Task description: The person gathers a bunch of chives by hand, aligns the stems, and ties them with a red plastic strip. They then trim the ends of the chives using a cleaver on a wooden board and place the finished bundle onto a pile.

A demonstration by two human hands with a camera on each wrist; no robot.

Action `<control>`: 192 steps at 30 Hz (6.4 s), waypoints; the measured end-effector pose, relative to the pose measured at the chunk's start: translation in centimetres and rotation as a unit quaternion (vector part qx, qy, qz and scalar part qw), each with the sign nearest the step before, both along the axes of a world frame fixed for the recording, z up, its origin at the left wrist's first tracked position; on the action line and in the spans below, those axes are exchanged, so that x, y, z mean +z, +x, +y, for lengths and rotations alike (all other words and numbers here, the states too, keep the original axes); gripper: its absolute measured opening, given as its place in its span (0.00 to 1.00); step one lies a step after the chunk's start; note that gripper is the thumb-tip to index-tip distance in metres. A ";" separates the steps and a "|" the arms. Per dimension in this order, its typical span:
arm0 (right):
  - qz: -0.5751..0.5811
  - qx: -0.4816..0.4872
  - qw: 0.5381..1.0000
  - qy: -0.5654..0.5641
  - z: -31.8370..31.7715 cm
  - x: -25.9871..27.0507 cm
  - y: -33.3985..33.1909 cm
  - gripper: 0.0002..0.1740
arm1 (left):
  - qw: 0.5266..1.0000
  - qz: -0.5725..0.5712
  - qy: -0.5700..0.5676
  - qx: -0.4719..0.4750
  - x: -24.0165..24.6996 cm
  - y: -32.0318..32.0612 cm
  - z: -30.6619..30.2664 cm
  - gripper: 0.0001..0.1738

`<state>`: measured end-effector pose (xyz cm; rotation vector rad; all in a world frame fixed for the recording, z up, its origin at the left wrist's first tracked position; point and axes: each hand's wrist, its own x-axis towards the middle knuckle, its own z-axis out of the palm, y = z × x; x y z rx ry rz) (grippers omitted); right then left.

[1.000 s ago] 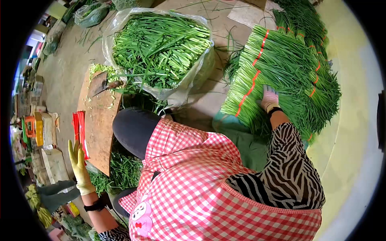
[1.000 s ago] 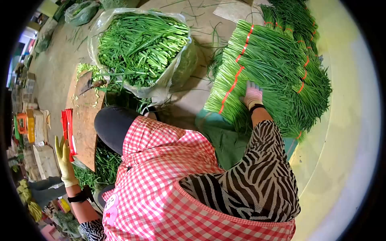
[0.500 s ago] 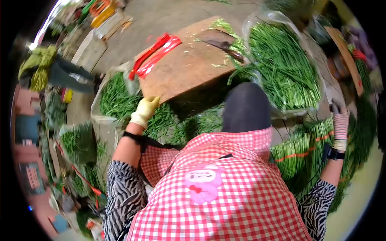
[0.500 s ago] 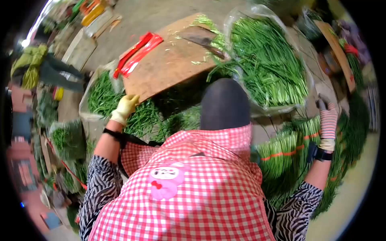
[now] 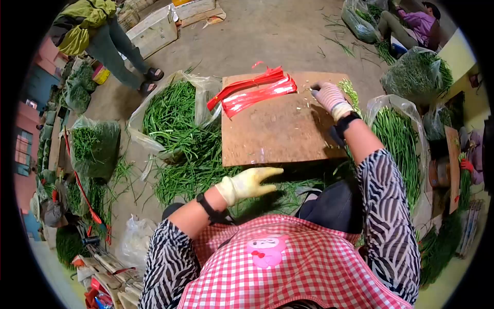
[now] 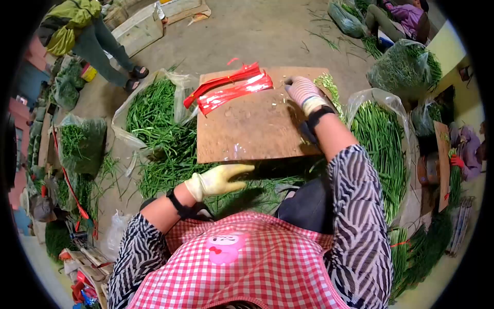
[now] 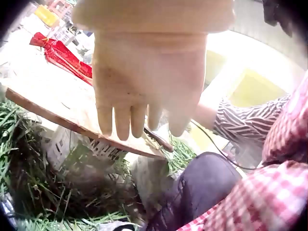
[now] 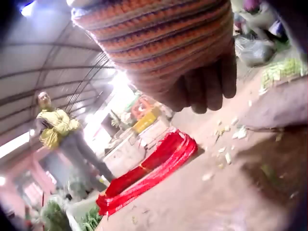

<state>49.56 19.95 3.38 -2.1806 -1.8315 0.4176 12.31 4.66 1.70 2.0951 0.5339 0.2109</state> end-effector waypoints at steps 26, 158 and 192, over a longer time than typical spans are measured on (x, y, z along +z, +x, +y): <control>0.074 -0.164 0.983 0.039 5.8 -6.8 -2.6 0.25 | 0.988 -0.072 0.010 0.134 -4.4 1.6 6.5 0.26; -0.025 -0.452 0.873 -0.180 -48.9 -10.9 34.7 0.27 | 0.949 0.086 0.270 0.135 -8.4 1.5 -0.9 0.46; -0.103 -0.417 0.883 -0.190 -48.9 -2.1 33.3 0.24 | 0.972 0.062 0.175 0.147 -6.7 2.7 -1.3 0.48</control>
